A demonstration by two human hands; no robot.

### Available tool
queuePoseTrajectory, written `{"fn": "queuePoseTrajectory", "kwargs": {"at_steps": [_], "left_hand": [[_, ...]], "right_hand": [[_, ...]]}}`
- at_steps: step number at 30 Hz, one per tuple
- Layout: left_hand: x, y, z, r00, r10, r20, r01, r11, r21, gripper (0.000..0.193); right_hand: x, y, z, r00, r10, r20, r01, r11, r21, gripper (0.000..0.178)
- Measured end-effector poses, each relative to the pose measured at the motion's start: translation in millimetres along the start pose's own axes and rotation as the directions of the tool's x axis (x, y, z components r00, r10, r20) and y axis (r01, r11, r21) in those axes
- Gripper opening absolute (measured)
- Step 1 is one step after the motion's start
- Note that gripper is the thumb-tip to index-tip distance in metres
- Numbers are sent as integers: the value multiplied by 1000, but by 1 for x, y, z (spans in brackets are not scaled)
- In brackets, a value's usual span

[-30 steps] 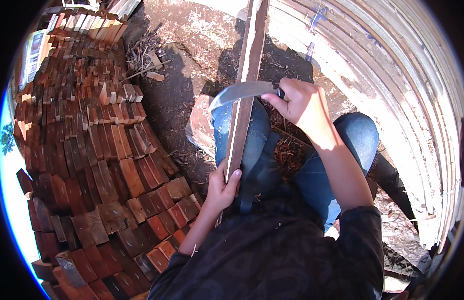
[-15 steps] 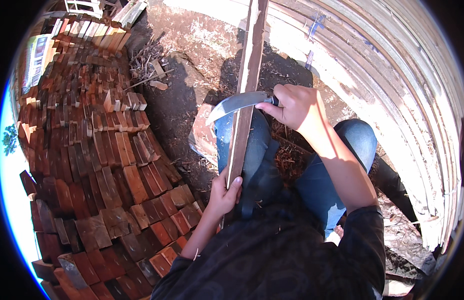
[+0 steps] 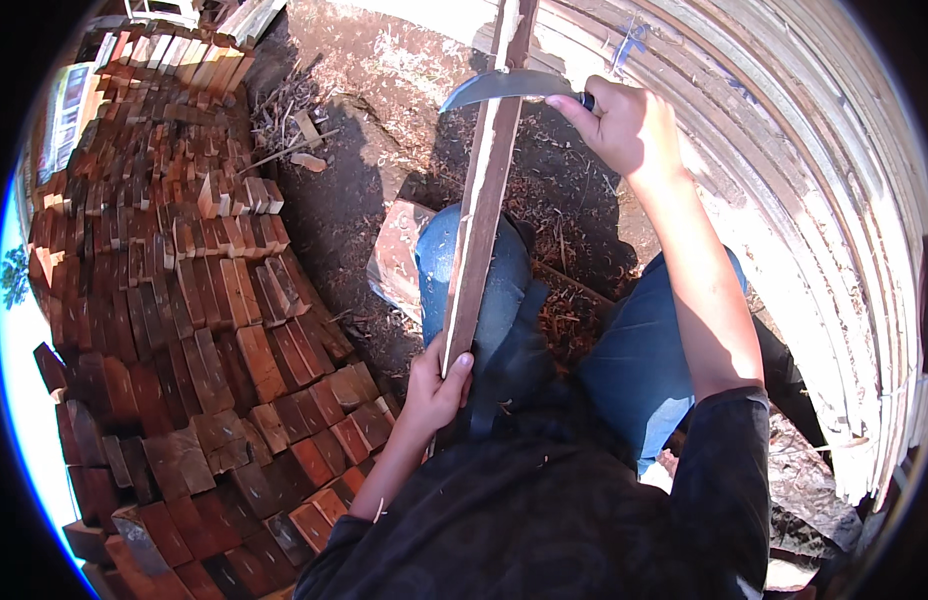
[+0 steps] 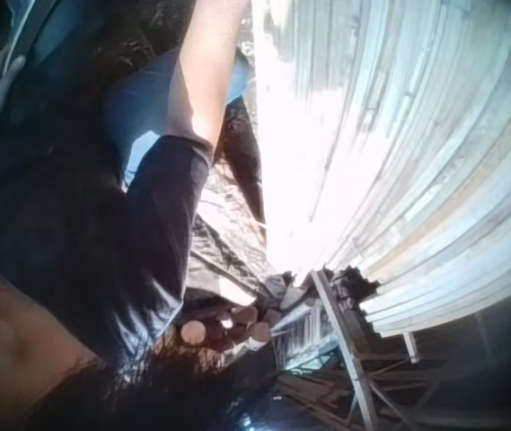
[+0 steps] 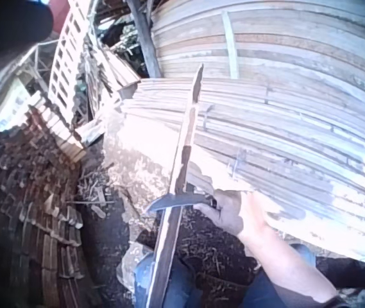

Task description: The person sits on the ground and uses a curved knife to shave thin strips from a long wooden plank resting on their lap. They hold the plank with one hand and repeatedly scrape along its length with the knife, producing wood shavings that fall to the ground.

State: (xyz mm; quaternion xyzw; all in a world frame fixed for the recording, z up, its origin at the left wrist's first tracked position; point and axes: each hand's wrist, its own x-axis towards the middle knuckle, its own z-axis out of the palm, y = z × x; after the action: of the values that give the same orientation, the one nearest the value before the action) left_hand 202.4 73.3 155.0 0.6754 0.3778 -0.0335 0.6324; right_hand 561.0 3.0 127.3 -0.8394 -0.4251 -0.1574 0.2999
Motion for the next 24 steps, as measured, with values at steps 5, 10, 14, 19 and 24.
{"fn": "queuePoseTrajectory", "kwargs": {"at_steps": [5,10,14,19,24], "left_hand": [[-1,-10,-4,999,34,-14,-34,999,-12,31],[-2,-3,2,1000,21,-17,-20,999,42,30],[-1,-5,-2,997,77,-27,-75,996,40,30],[0,-5,-1,997,76,-20,-76,997,29,27],[-4,-2,2,993,87,-80,-81,994,76,22]], "right_hand": [[-33,-54,4,970,-238,44,230,964,134,62],[10,14,0,972,233,-35,-229,968,100,53],[-16,-27,-6,978,140,153,-175,952,250,57],[-30,-44,2,988,-84,128,38,946,323,56],[-26,-46,-1,972,-97,213,-10,893,449,37]]}}
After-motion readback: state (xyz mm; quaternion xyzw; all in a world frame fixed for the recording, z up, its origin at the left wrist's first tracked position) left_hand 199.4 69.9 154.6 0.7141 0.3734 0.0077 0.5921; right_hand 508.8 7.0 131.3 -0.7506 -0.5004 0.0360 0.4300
